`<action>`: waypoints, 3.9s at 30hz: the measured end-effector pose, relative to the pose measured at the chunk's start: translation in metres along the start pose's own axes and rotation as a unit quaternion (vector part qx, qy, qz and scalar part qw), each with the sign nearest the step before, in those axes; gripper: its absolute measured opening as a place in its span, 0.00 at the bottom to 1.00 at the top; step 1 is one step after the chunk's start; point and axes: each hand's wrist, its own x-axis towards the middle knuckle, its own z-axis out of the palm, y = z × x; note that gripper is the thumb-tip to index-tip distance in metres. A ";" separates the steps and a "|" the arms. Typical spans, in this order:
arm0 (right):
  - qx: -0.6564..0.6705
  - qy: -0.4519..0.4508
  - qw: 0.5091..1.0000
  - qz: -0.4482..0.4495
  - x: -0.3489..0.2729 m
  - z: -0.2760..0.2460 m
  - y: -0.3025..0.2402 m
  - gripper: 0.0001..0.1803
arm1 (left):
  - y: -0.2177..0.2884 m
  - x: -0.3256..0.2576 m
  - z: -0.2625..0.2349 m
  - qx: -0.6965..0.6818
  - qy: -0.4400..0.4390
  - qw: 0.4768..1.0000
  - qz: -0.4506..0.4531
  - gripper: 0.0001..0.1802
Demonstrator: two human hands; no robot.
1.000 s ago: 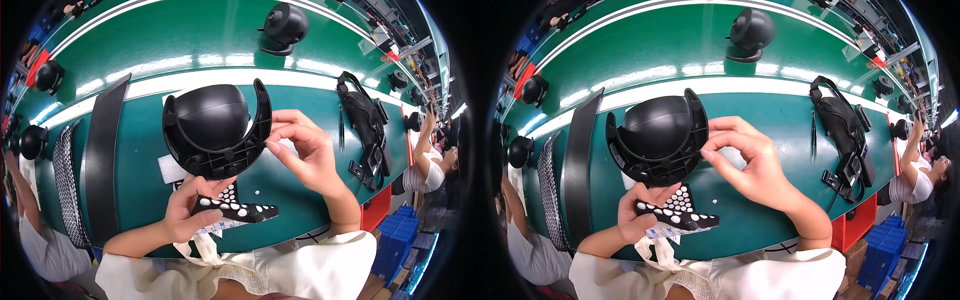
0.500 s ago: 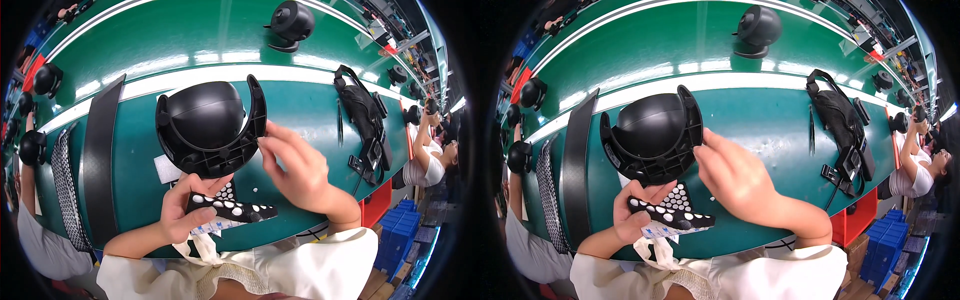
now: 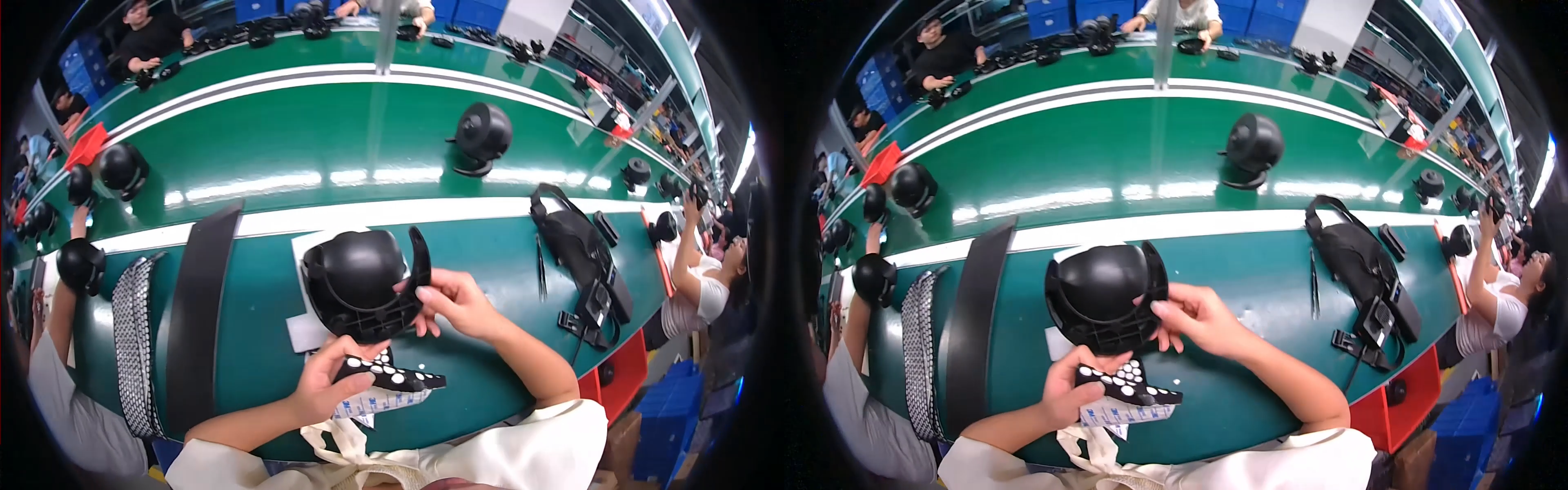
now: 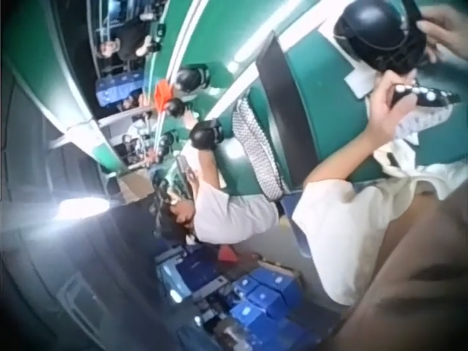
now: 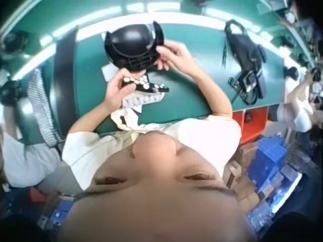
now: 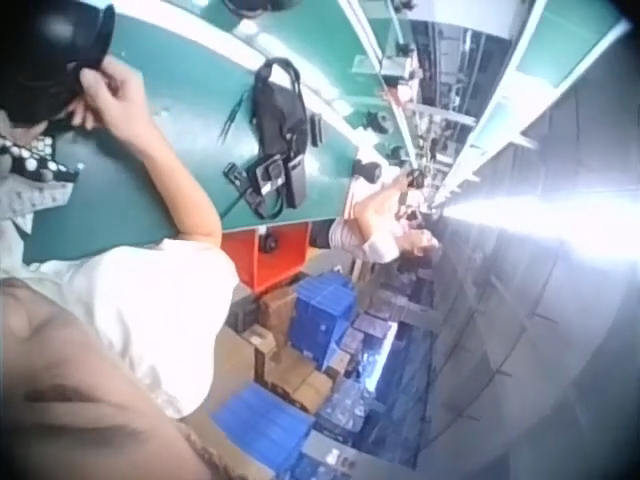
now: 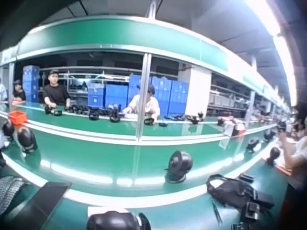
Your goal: Assembling black plastic helmet components on a factory production line.
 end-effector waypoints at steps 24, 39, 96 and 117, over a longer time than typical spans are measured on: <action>-0.819 0.300 0.445 -0.202 0.171 -0.083 0.018 0.06 | -0.015 0.004 0.010 -0.033 0.004 0.999 -0.004 0.07; -0.764 0.352 0.445 -0.307 0.159 -0.160 -0.030 0.16 | -0.014 -0.002 0.006 0.080 0.099 0.992 -0.001 0.08; -0.205 -0.034 0.958 -0.196 0.001 0.039 -0.040 0.18 | 0.044 -0.002 -0.002 0.225 0.116 0.950 0.182 0.22; -0.244 -0.032 0.936 -0.250 0.000 0.052 -0.036 0.19 | 0.063 0.000 0.000 0.325 0.083 0.917 0.217 0.15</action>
